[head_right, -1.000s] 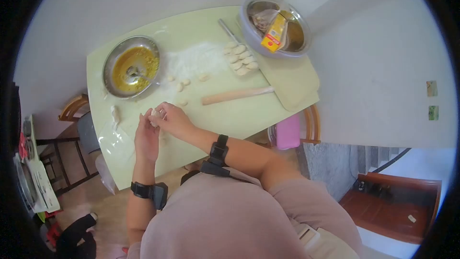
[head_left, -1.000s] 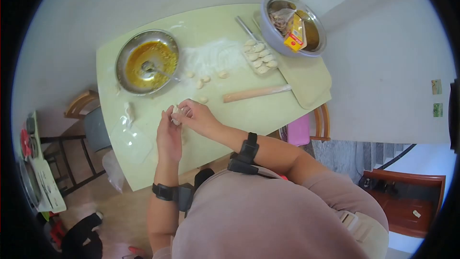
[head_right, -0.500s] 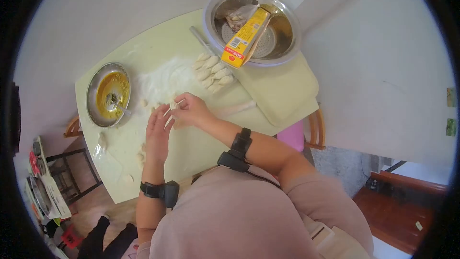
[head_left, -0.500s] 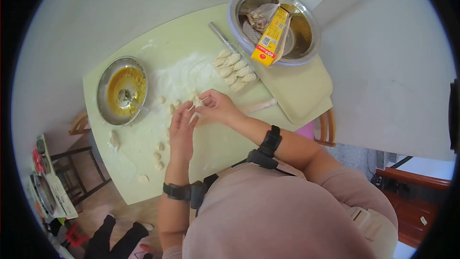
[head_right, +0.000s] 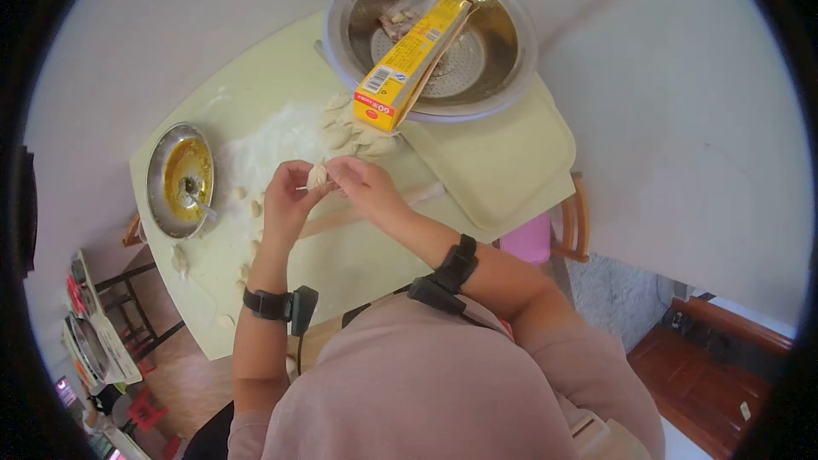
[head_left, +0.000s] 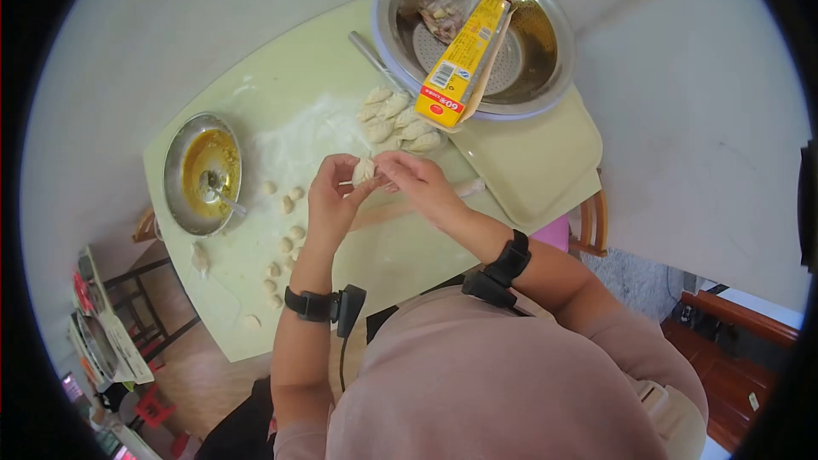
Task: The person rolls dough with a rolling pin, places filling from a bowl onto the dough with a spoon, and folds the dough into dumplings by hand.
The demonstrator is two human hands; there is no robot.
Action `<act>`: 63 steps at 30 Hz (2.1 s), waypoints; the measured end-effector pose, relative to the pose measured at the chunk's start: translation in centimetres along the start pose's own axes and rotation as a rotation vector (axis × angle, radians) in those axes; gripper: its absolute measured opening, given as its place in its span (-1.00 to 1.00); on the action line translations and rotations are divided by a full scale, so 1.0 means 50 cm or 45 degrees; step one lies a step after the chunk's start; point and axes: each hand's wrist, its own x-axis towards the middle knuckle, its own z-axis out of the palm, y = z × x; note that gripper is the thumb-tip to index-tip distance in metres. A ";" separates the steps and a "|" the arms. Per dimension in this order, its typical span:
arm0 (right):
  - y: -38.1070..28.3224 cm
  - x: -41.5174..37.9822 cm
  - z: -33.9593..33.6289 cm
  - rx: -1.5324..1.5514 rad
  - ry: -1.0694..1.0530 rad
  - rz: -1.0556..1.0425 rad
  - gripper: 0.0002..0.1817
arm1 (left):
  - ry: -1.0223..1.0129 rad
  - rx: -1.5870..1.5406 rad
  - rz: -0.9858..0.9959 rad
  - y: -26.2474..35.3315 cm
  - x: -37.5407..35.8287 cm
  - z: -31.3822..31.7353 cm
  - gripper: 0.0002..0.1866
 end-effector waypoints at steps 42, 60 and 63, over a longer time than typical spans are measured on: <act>0.072 -0.051 -0.074 -0.293 -0.183 0.029 -0.80 | 0.744 0.572 0.182 -0.085 0.062 -0.156 -0.67; 0.080 0.232 0.222 -1.506 0.063 -0.717 -0.77 | 0.963 -0.132 -0.222 -0.126 -0.390 -0.236 -0.84; 0.064 0.226 0.225 -1.517 0.160 -0.739 -0.78 | 0.975 -0.170 -0.230 -0.129 -0.408 -0.259 -0.83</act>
